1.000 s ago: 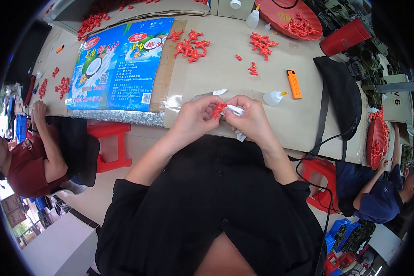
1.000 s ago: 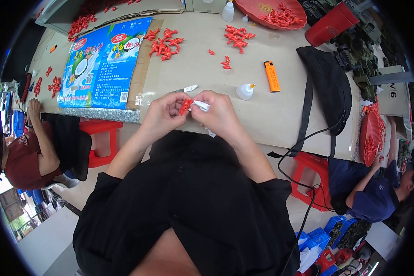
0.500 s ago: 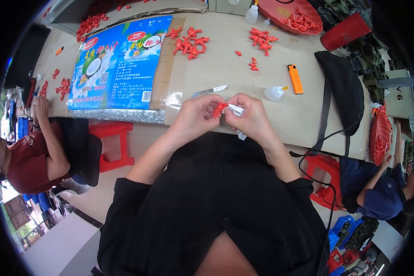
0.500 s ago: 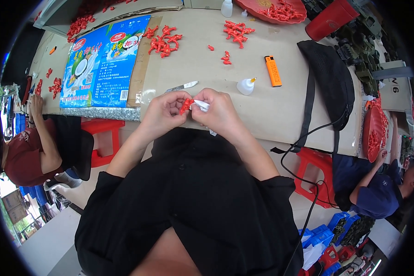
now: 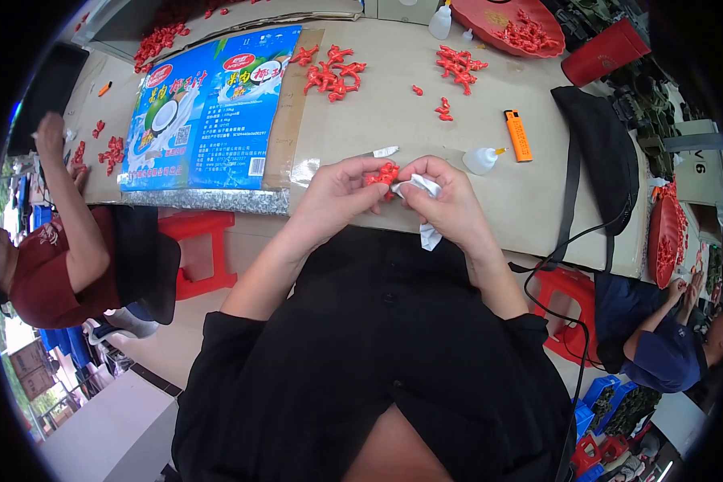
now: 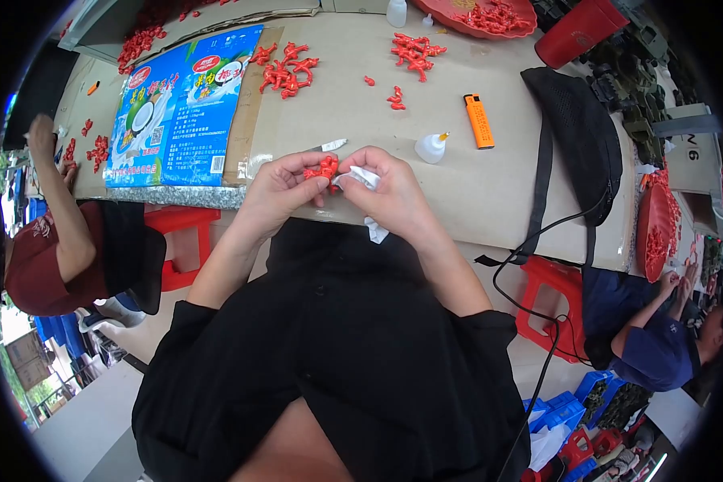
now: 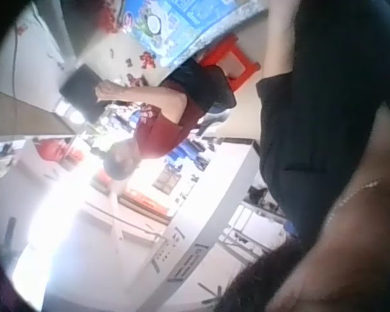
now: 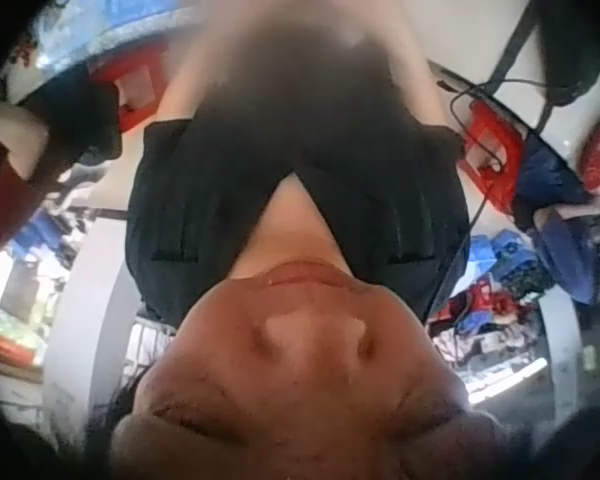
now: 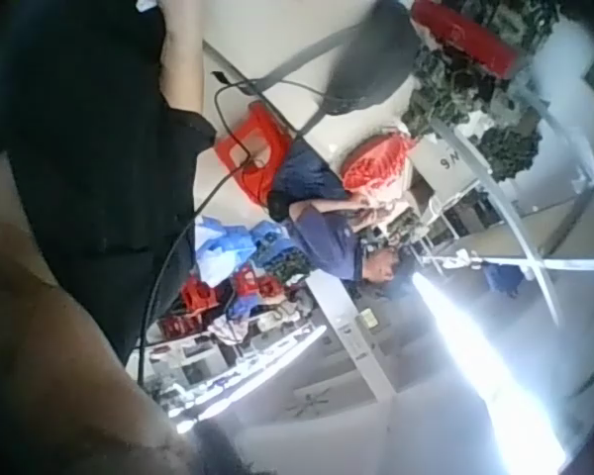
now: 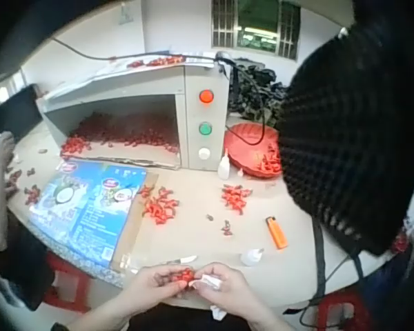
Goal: The person assembles plastic figurines by applying glue from a squeeze bottle, joining small pieces together by hand, and wiping the figurines with a cloth.
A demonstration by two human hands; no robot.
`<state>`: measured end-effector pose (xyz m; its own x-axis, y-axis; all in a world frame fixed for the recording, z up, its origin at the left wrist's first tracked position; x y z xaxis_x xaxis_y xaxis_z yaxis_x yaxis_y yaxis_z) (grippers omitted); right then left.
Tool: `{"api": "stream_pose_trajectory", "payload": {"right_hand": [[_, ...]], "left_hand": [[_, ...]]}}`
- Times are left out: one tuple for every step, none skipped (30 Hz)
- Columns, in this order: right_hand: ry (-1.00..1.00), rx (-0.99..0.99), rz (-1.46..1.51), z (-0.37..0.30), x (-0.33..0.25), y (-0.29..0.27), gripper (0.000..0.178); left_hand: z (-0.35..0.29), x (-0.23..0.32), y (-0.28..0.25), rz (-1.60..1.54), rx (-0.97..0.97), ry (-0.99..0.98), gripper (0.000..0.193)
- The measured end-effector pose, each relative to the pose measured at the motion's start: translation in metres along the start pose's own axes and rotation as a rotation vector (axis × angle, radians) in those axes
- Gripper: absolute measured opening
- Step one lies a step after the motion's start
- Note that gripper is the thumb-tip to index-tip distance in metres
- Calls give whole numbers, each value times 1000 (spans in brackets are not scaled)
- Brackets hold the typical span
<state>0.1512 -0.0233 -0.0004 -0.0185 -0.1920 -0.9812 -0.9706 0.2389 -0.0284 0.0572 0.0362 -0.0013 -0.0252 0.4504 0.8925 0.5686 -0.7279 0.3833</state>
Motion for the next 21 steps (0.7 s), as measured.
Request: {"api": "stream_pose_trajectory", "payload": {"right_hand": [[1, -2, 0, -1, -2, 1, 13], [-9, 26, 30, -1, -7, -1, 12], [-19, 53, 60, -2, -10, -3, 11], [-17, 50, 59, -2, -8, -3, 11], [-32, 57, 19, -3, -6, -6, 12], [-48, 63, -19, -3, -5, -8, 12], [-47, 59, -20, -3, -5, -8, 12], [-53, 92, -44, -4, -6, -11, 14], [-55, 128, -68, -6, -6, -14, 15], [-52, 127, -69, -7, -7, -13, 15], [-51, 116, -43, -7, -10, -10, 15], [-50, 102, -18, -7, -12, -8, 16], [-46, 98, -18, -7, -15, -8, 16], [54, 77, -26, -7, -9, -7, 15], [154, 58, -34, -8, -2, -6, 15], [160, 57, -35, -8, 0, -6, 15], [195, 44, -19, -8, 5, -5, 14], [228, 33, -3, -8, 9, -4, 14], [233, 34, -3, -8, 10, -4, 14], [189, 42, -17, -7, 6, -4, 14], [142, 49, -32, -5, 2, -4, 14]], "left_hand": [[-1, 0, -1, -1, 2, 0, 25], [-1, 4, -1, 64, 9, 38, 26], [-3, 8, -1, 128, 16, 77, 27], [-3, 7, -2, 126, 19, 76, 27], [-4, 8, -1, 122, 10, 86, 25], [-4, 9, -1, 119, 2, 97, 23], [-4, 9, -2, 118, 6, 97, 23], [-4, 12, -3, 129, 16, 118, 23], [-4, 13, -3, 140, 23, 136, 23], [-4, 14, -2, 137, 24, 133, 23], [-5, 15, -1, 166, 33, 140, 21], [-6, 16, -1, 196, 46, 146, 20], [-7, 15, -1, 192, 49, 144, 20], [-7, 14, -1, 222, 53, 136, 19], [-7, 12, 0, 251, 54, 128, 19], [-7, 10, 0, 247, 56, 125, 19], [-7, 13, 0, 306, 64, 187, 18], [-7, 18, 2, 366, 70, 250, 18], [-7, 16, 2, 363, 69, 246, 18], [-6, 14, 1, 336, 82, 227, 19], [-5, 13, -1, 310, 95, 211, 19]]}}
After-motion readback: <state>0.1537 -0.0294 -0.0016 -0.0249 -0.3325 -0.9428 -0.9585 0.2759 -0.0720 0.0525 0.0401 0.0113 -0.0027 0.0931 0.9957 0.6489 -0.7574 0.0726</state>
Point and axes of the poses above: each hand's wrist, its own z-axis towards the middle knuckle, its own y-axis out of the palm, x = y × z, the point moved 9 cm from there along z, towards the middle knuckle, and after that the axes turned 6 degrees about -z, right-handed, at the moved point
